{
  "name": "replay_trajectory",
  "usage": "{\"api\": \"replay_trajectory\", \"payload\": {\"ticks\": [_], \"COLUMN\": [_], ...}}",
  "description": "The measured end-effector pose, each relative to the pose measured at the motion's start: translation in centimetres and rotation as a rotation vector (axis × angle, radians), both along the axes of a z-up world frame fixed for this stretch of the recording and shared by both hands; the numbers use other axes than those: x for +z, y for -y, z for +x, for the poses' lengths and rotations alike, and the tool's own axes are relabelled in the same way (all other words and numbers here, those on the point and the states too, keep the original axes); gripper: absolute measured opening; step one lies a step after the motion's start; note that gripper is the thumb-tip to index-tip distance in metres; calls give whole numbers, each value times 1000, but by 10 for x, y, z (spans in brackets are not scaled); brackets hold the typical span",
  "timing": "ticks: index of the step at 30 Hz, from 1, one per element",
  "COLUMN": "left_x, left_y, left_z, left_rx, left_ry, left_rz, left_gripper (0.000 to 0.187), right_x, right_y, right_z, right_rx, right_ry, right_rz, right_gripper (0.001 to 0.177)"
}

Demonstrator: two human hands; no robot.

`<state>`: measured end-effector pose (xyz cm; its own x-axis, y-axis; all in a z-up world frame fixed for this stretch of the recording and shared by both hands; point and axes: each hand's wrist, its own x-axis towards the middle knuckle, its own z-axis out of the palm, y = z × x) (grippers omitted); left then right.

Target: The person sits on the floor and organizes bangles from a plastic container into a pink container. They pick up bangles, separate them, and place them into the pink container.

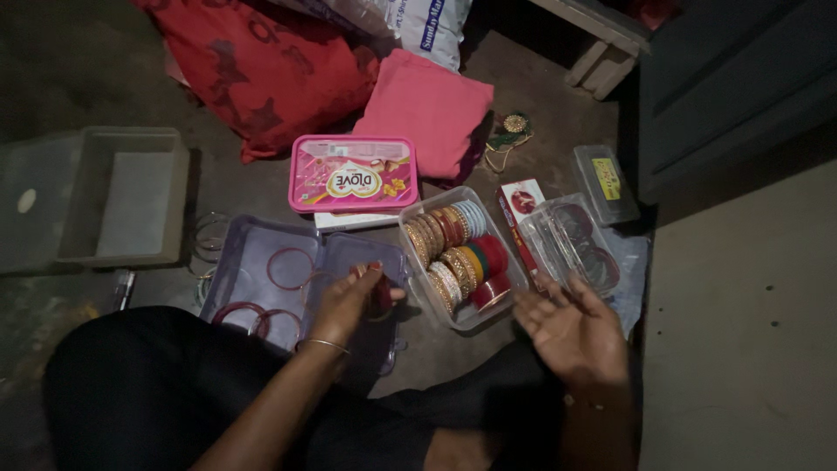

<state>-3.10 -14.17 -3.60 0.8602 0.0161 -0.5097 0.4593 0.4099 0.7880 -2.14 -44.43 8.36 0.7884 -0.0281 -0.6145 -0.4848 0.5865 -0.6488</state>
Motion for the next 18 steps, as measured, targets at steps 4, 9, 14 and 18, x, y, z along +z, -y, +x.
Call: {"api": "replay_trajectory", "payload": {"ticks": [4,9,14,18], "left_x": [-22,-30,-2,21], "left_y": [9,20,25,24], "left_z": [6,-2,-11,-19], "left_rx": [-36,-220,-347,-416], "left_ry": [79,312,394,441], "left_rz": [6,84,58,199], "left_gripper": [25,22,22,22], "right_x": [2,-14,-58,-68], "right_y": [0,-7,-60,-99], "right_z": [-4,-9,-20,-25], "right_rx": [-94,12,341,409], "right_ry": [200,295,289,220], "right_rz": [-256,-593,-622,-564], "right_gripper": [51,35,29,24]}}
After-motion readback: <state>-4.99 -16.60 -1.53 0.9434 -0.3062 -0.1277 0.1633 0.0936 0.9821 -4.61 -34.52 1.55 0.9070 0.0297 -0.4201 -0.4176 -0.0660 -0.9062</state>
